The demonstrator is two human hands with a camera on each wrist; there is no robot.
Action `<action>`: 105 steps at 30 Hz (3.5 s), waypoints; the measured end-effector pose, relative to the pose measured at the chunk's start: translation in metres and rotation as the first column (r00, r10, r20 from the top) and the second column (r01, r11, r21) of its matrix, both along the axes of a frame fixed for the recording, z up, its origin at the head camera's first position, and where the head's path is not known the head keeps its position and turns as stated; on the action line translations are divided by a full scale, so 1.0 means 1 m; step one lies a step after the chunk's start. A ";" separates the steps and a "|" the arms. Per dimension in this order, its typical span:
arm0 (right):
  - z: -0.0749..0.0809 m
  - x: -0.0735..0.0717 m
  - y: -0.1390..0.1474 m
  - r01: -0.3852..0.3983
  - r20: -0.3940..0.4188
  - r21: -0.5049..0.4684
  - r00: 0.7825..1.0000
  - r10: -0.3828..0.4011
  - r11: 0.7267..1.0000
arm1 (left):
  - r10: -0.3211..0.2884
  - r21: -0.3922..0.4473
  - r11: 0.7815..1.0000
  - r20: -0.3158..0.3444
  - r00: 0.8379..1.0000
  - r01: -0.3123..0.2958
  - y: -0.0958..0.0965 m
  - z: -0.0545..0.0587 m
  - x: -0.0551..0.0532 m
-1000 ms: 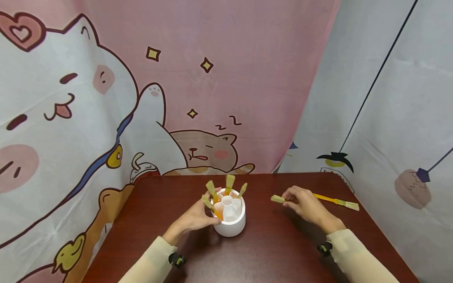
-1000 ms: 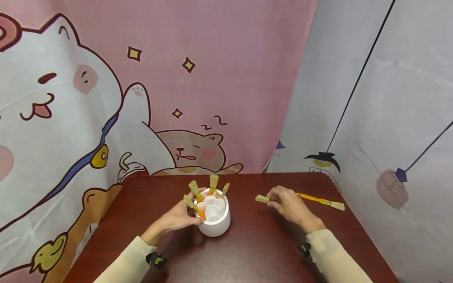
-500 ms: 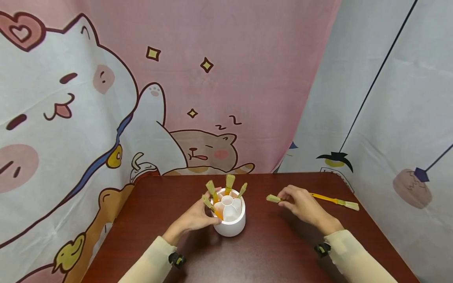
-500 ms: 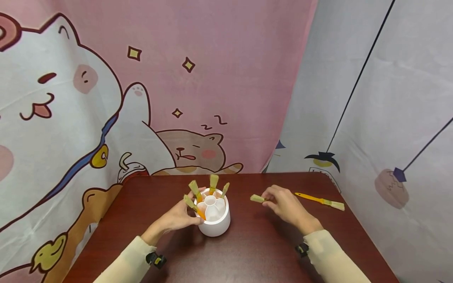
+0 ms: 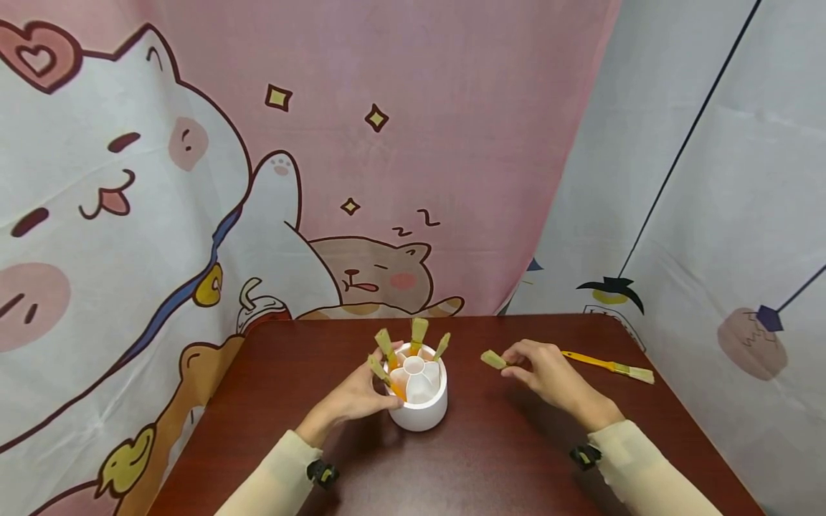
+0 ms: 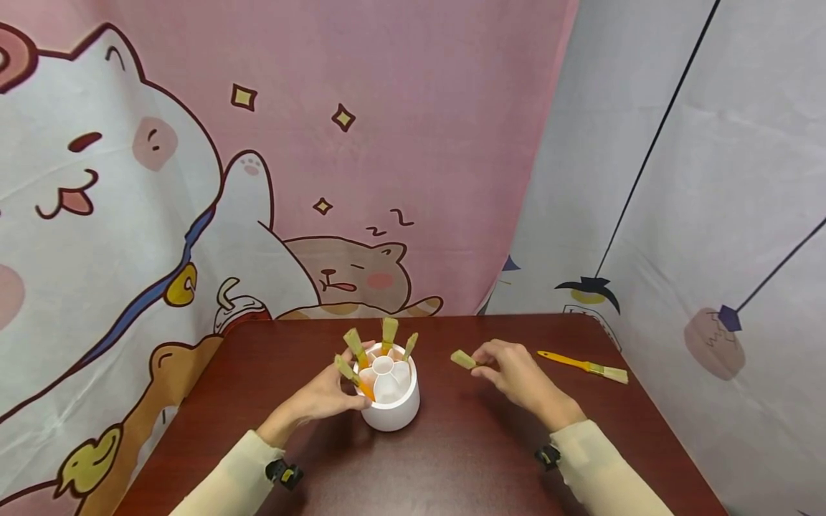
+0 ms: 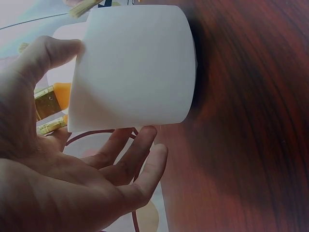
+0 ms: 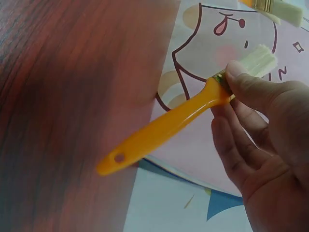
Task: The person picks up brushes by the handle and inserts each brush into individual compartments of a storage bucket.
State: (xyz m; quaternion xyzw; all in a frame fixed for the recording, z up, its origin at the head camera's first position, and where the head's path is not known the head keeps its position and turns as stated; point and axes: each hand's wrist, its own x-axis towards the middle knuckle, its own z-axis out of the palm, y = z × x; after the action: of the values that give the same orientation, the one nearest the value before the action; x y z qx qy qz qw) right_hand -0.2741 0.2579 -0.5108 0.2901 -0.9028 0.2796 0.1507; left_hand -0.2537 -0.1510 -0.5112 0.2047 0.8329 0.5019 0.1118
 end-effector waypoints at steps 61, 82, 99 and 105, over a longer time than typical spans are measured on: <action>0.070 0.046 -0.080 -0.206 -0.108 -0.230 0.977 0.186 0.951 | 0.004 -0.007 1.000 0.008 1.000 -0.004 0.000 0.001 -0.001; 0.084 0.052 -0.109 -0.283 -0.192 -0.282 0.953 0.235 0.917 | 0.018 -0.008 1.000 0.030 0.999 -0.017 -0.001 0.003 0.000; 0.068 0.050 -0.130 -0.357 -0.274 -0.293 0.920 0.279 0.887 | -0.019 0.005 1.000 -0.001 1.000 0.019 -0.001 0.001 0.000; 0.056 0.048 -0.135 -0.373 -0.249 -0.282 0.918 0.308 0.884 | -0.016 -0.003 1.000 -0.004 1.000 0.016 -0.001 0.001 0.000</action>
State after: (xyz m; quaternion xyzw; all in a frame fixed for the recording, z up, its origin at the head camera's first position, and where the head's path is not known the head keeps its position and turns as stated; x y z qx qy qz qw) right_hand -0.2265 0.1229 -0.4549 0.4421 -0.7597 0.4162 0.2329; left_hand -0.2539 -0.1522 -0.5102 0.2123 0.8321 0.4994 0.1146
